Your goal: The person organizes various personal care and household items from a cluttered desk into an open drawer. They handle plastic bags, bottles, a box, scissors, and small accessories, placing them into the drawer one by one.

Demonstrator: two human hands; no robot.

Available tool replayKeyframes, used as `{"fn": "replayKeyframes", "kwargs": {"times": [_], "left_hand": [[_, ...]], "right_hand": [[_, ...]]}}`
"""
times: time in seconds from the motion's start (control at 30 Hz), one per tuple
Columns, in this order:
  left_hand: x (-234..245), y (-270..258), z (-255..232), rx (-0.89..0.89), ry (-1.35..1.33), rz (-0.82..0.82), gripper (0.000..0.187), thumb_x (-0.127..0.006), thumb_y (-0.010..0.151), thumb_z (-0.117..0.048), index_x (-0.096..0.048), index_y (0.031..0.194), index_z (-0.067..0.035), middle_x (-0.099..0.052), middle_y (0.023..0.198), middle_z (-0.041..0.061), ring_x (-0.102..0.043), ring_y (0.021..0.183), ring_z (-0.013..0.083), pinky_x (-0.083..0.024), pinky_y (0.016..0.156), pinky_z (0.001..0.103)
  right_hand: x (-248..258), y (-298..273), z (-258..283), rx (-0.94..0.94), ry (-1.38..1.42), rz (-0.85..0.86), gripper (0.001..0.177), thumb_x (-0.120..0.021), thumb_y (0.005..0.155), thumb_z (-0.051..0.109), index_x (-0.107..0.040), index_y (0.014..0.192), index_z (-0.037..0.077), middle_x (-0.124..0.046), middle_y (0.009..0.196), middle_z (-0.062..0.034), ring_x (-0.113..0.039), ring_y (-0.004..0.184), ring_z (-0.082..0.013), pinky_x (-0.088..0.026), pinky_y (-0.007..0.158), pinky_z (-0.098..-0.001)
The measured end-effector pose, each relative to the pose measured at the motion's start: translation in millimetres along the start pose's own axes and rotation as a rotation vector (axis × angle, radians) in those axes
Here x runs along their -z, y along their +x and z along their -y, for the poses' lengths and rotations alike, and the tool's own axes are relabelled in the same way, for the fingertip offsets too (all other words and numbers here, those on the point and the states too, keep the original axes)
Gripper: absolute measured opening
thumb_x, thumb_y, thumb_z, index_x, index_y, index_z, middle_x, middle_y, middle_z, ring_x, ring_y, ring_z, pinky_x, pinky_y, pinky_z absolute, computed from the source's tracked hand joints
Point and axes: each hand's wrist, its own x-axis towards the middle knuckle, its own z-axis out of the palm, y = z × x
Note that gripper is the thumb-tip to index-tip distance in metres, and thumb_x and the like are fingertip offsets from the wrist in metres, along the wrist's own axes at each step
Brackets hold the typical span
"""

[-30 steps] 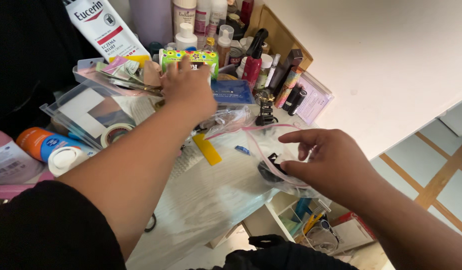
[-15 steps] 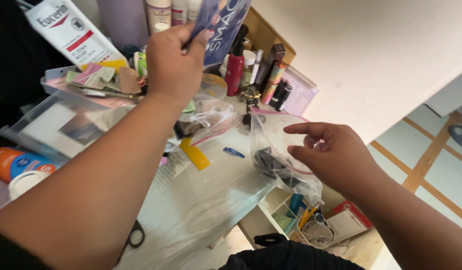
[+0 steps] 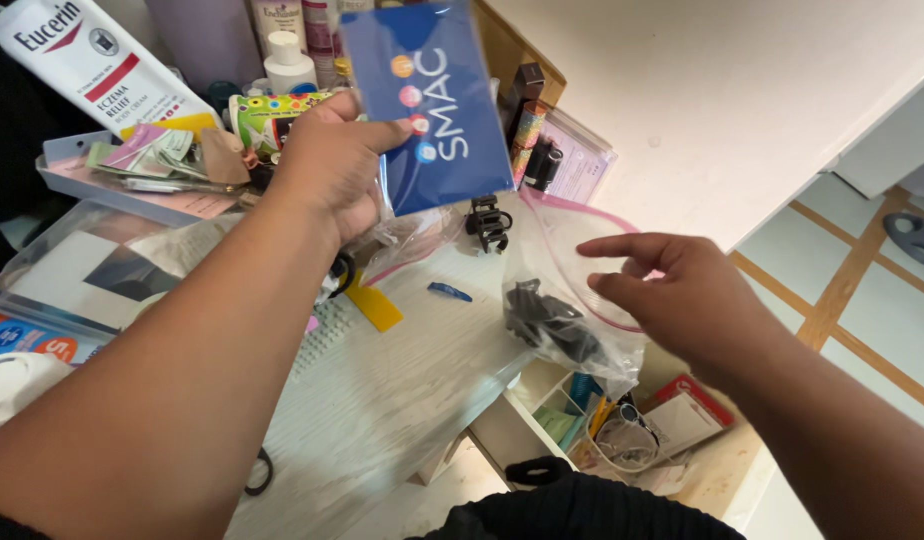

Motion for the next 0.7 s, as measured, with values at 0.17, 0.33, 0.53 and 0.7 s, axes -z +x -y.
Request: {"fn": "replayKeyframes", "kwargs": {"times": [0.17, 0.33, 0.53, 0.7], "left_hand": [[-20, -13, 2, 0.01, 0.017, 0.111, 0.028, -0.069, 0.083, 0.014, -0.069, 0.108, 0.002, -0.075, 0.104, 0.015, -0.076, 0.093, 0.0255, -0.066, 0.087, 0.045], [-45, -25, 23, 0.125, 0.052, 0.178, 0.025, -0.071, 0.076, 0.014, -0.067, 0.098, 0.004, -0.076, 0.095, 0.015, -0.079, 0.088, 0.0278, -0.065, 0.082, 0.048], [-94, -29, 71, 0.138, 0.456, 0.155, 0.026, -0.062, 0.098, -0.029, -0.071, 0.096, -0.004, -0.074, 0.085, 0.006, -0.071, 0.074, 0.0151, -0.06, 0.068, 0.035], [-131, -42, 121, 0.045, 0.776, 0.335, 0.032, -0.056, 0.101, -0.031, -0.074, 0.095, -0.005, -0.075, 0.082, 0.002, -0.066, 0.072, 0.0116, -0.053, 0.067, 0.032]], "right_hand": [[12, 0, -8, -0.024, 0.024, -0.051, 0.05, -0.082, 0.082, 0.016, -0.071, 0.131, 0.022, -0.057, 0.074, -0.0051, -0.048, 0.062, -0.016, -0.042, 0.056, -0.0309], [35, 4, -34, -0.11, -0.125, -0.185, 0.049, -0.079, 0.09, 0.016, -0.07, 0.138, 0.023, -0.06, 0.083, -0.005, -0.05, 0.059, -0.0181, -0.046, 0.049, -0.0355], [75, 0, -106, 0.024, 0.008, -0.453, 0.048, -0.078, 0.085, 0.006, -0.071, 0.132, 0.013, -0.062, 0.083, -0.0038, -0.055, 0.06, -0.0097, -0.048, 0.049, -0.0244], [91, -22, -171, 0.195, 0.202, -0.721, 0.045, -0.075, 0.083, 0.001, -0.07, 0.128, 0.006, -0.056, 0.084, 0.0046, -0.051, 0.065, -0.0007, -0.043, 0.056, -0.017]]}}
